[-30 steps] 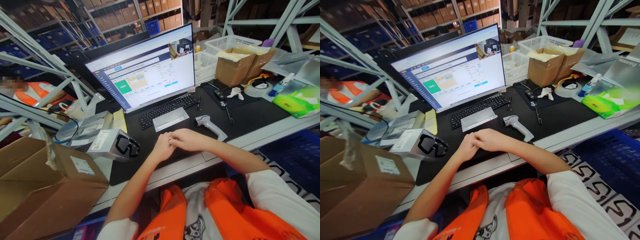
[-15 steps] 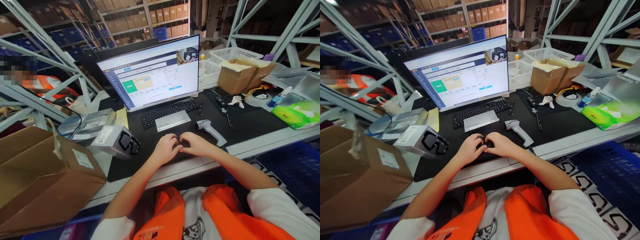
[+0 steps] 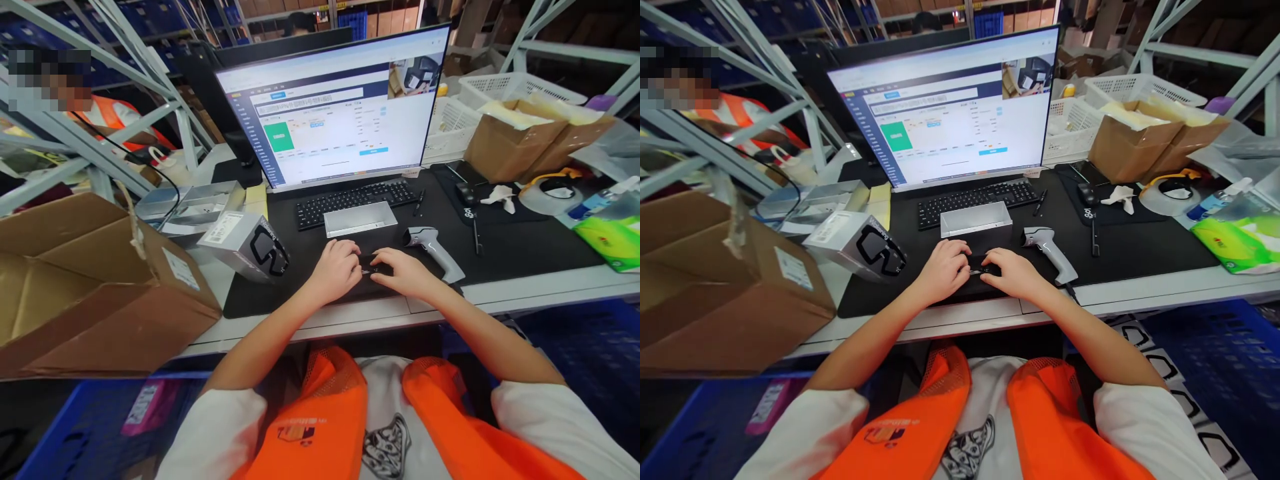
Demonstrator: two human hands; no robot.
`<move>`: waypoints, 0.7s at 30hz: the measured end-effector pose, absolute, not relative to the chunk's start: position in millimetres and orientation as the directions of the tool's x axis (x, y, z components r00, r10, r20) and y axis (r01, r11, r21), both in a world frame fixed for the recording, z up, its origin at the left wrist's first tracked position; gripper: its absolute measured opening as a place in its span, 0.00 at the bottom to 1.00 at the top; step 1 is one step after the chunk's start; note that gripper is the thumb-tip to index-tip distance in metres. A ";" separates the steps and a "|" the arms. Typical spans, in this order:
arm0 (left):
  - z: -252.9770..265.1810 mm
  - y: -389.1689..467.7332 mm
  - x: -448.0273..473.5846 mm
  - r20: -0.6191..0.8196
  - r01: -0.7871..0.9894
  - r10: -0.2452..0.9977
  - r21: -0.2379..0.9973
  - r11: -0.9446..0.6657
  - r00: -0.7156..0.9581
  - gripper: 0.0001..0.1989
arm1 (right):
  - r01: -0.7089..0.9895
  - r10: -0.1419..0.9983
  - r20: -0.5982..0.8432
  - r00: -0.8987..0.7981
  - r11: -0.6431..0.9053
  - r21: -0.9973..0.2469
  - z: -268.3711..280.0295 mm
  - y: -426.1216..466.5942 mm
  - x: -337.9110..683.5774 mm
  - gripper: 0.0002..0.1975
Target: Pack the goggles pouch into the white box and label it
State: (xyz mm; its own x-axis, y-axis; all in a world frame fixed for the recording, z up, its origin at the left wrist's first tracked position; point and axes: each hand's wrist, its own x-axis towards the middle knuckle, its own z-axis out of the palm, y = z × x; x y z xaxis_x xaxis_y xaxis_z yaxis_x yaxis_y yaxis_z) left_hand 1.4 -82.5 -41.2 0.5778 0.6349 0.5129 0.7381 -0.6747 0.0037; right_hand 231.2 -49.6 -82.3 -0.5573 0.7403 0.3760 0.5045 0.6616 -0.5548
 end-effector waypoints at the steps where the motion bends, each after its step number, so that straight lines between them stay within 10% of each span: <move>1: -41.1 -84.4 -1.5 0.508 0.744 0.632 -0.027 -0.668 0.586 0.10 | 0.506 0.729 0.397 -0.558 0.678 -0.533 -81.2 -50.2 230.5 0.13; 15: -29.7 -90.7 -20.5 0.444 0.646 0.593 0.041 -0.762 0.672 0.12 | 0.401 0.484 0.670 -0.563 0.869 -0.290 -90.2 -51.6 228.1 0.07; 21: -31.8 -80.6 -18.7 0.508 0.618 0.657 0.275 -0.736 0.557 0.12 | 0.269 0.626 0.577 -0.524 0.765 -0.586 -95.1 -34.6 232.4 0.12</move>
